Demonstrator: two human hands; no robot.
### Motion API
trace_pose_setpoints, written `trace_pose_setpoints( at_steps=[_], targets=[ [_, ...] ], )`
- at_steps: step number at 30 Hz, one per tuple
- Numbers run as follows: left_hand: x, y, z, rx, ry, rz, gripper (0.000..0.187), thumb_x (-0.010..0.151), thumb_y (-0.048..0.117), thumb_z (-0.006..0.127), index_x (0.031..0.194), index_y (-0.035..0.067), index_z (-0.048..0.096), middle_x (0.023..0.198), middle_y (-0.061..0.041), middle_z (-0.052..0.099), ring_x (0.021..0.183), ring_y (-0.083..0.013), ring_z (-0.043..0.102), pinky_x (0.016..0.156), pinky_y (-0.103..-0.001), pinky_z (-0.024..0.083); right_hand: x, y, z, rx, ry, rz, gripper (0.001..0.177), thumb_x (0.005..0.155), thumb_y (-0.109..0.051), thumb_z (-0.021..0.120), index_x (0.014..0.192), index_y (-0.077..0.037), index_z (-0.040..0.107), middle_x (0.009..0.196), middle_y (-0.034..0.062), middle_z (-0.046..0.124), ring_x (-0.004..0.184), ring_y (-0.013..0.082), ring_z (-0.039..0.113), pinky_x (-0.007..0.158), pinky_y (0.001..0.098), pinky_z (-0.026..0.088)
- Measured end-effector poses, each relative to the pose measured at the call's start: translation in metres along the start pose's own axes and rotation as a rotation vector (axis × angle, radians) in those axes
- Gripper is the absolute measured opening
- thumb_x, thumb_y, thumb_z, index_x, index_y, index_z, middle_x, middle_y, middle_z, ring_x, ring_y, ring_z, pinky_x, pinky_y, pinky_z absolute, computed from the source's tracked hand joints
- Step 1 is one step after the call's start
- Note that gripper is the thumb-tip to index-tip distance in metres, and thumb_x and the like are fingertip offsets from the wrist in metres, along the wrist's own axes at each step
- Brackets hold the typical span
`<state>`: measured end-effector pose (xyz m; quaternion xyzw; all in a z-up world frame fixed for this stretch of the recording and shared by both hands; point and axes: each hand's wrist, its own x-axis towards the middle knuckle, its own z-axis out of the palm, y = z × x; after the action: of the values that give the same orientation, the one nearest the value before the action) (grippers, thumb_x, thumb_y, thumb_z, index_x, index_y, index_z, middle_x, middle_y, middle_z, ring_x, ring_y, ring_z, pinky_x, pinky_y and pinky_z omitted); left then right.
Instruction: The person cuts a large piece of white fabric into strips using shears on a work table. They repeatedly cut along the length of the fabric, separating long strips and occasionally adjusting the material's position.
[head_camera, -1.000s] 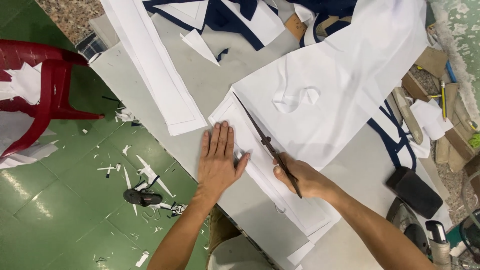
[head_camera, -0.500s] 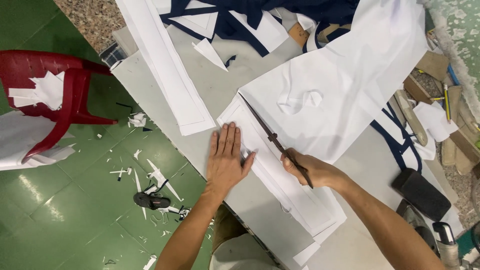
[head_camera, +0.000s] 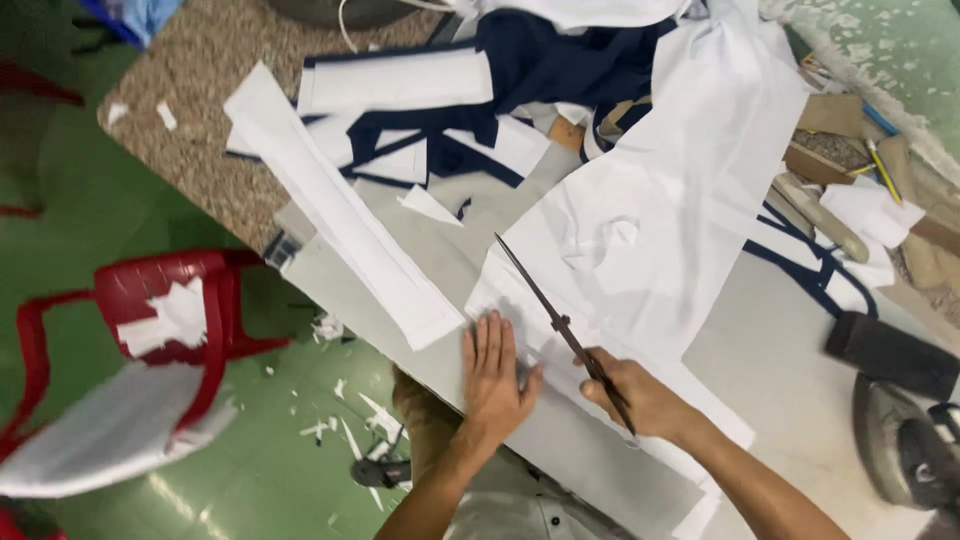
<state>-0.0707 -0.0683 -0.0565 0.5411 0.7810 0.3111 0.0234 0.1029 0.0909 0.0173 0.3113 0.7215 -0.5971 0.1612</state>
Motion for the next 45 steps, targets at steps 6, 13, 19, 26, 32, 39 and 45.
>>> trace_pose_setpoints(
  at_steps=[6, 13, 19, 26, 32, 39, 45],
  targets=[
    [0.092, -0.109, -0.065, -0.079, -0.051, 0.392, 0.028, 0.101, 0.019, 0.066, 0.120, -0.001, 0.068, 0.136, -0.020, 0.064, 0.132, -0.0394, 0.057, 0.112, -0.053, 0.046, -0.015, -0.064, 0.111, 0.394, 0.176, 0.124, 0.064, 0.093, -0.063, 0.044, 0.109, -0.005, 0.067, 0.062, -0.0044, 0.041, 0.053, 0.0104, 0.034, 0.049, 0.0274, 0.032],
    [0.165, -0.170, -0.062, -0.160, -0.163, 0.708, 0.013, 0.098, 0.010, 0.072, 0.108, 0.002, 0.073, 0.109, -0.010, 0.072, 0.101, -0.0263, 0.065, 0.085, -0.038, 0.053, 0.017, -0.128, 0.207, 0.679, 0.194, 0.293, 0.092, 0.080, -0.075, 0.024, 0.144, -0.014, 0.049, 0.061, 0.0014, 0.060, 0.053, 0.0107, 0.059, 0.053, 0.0269, 0.049],
    [0.171, -0.169, -0.045, -0.214, -0.303, 0.730, 0.011, 0.102, 0.011, 0.064, 0.106, 0.003, 0.071, 0.110, -0.011, 0.066, 0.105, -0.0284, 0.058, 0.085, -0.040, 0.049, 0.061, -0.153, 0.236, 0.982, 0.446, 0.125, 0.074, 0.088, -0.070, 0.031, 0.109, -0.004, 0.054, 0.066, -0.0003, 0.044, 0.050, 0.0127, 0.054, 0.046, 0.0257, 0.049],
    [0.167, -0.174, -0.042, -0.197, -0.271, 0.715, 0.012, 0.101, 0.013, 0.067, 0.107, 0.005, 0.073, 0.112, -0.010, 0.065, 0.105, -0.0286, 0.058, 0.086, -0.042, 0.049, 0.091, -0.156, 0.238, 1.117, 0.579, 0.159, 0.066, 0.092, -0.063, 0.040, 0.117, -0.004, 0.057, 0.056, 0.0028, 0.046, 0.046, 0.0137, 0.049, 0.046, 0.0266, 0.044],
    [0.168, -0.173, -0.043, -0.184, -0.255, 0.715, 0.012, 0.100, 0.013, 0.068, 0.106, 0.004, 0.074, 0.111, -0.011, 0.067, 0.104, -0.0277, 0.059, 0.087, -0.040, 0.050, 0.073, -0.169, 0.252, 1.238, 0.521, 0.119, 0.067, 0.096, -0.060, 0.034, 0.116, 0.000, 0.055, 0.066, 0.0034, 0.038, 0.047, 0.0154, 0.045, 0.045, 0.0300, 0.048],
    [0.167, -0.167, -0.043, -0.160, -0.239, 0.729, 0.010, 0.099, 0.010, 0.067, 0.104, 0.003, 0.072, 0.107, -0.010, 0.066, 0.103, -0.0286, 0.059, 0.092, -0.042, 0.051, 0.056, -0.199, 0.200, 1.153, 0.494, 0.350, 0.060, 0.096, -0.059, 0.035, 0.116, -0.007, 0.058, 0.071, 0.0028, 0.038, 0.059, 0.0163, 0.047, 0.061, 0.0324, 0.057],
    [0.163, -0.160, -0.040, -0.157, -0.095, 0.818, 0.008, 0.096, 0.003, 0.072, 0.103, -0.001, 0.070, 0.107, -0.014, 0.067, 0.096, -0.0300, 0.061, 0.083, -0.042, 0.053, 0.060, -0.139, 0.208, 1.016, 0.451, 0.169, 0.053, 0.094, -0.064, 0.042, 0.091, -0.011, 0.048, 0.062, 0.0022, 0.041, 0.049, 0.0164, 0.051, 0.045, 0.0313, 0.051]
  ],
)
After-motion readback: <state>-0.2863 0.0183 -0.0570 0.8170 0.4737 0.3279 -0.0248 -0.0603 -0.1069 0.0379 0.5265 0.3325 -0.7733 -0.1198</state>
